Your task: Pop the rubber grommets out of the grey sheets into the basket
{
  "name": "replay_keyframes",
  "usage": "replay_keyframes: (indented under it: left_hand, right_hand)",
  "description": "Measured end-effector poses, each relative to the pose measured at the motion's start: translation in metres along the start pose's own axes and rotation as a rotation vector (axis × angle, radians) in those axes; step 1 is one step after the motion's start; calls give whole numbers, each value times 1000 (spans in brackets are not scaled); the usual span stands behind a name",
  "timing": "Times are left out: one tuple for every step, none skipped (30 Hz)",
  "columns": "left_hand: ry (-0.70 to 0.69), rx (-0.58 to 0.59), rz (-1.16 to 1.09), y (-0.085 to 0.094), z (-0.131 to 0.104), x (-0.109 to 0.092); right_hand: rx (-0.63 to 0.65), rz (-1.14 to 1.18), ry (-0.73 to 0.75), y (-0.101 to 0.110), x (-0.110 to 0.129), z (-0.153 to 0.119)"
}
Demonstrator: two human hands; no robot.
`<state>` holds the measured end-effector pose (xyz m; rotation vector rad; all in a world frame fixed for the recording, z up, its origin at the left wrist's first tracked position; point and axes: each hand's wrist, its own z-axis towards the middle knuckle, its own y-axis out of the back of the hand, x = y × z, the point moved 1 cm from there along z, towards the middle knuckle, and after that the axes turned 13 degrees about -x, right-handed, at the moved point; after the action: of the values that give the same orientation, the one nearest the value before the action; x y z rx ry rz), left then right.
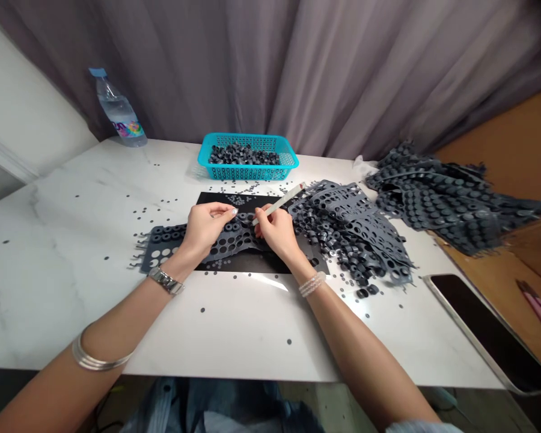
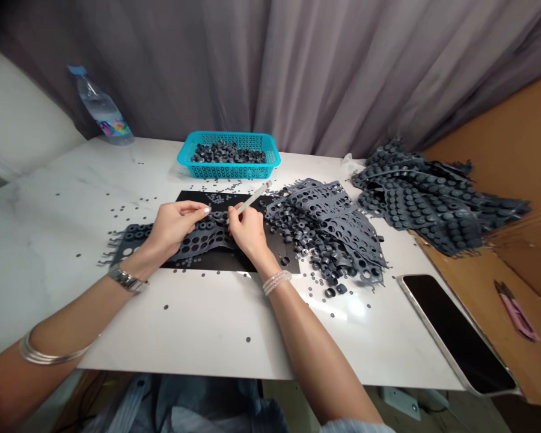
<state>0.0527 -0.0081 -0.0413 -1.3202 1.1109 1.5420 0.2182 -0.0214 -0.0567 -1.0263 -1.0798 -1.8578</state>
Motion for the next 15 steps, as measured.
replay_keyframes:
  left_hand:
    - [-13,0,14,0,-1,0]
    - [-17,5,21,-1,-1,-1]
    - [-20,15,27,-1,-1,0]
    - [-30,28,36,-1,-2,0]
    - [-54,46,51,-1,-2,0]
    - [-90,67,79,-2,-3,-1]
    - [-139,97,125,-2,-4,-2]
    - [-195,131,190,-2,-6,-5]
    - [-253,165,266,-2,-7,-7]
    - [-305,192,338,-2,-9,-10]
    - [-341,210,394,-2,-10,-13]
    - [-362,215,427,-1,-10,-16]
    - [-373,205,438,-1,-9,-18]
    - [-377,185,437,0,-7,-19]
    - [-387,164,442,0,-5,-20]
  right_hand:
    - [-2,-10,1,0,0,0]
    - [-1,-15,0,0,1,0]
    - [3,-14,-2,-1,2,0]
    - [7,-5,-5,0,3,0]
    - [8,14,-8,1,4,0]
    - [1,42,-13,2,6,1]
    - [-14,78,-21,4,7,2]
    - [-38,118,-34,6,8,3]
    - [-69,157,-49,9,10,5]
    - [-101,191,-67,12,10,7]
    - [-129,217,-86,14,11,9]
    - [-151,236,-104,16,11,10]
    - [-167,246,-119,17,10,12]
    - [-175,250,-129,18,9,13]
    - [-171,246,-134,17,7,13]
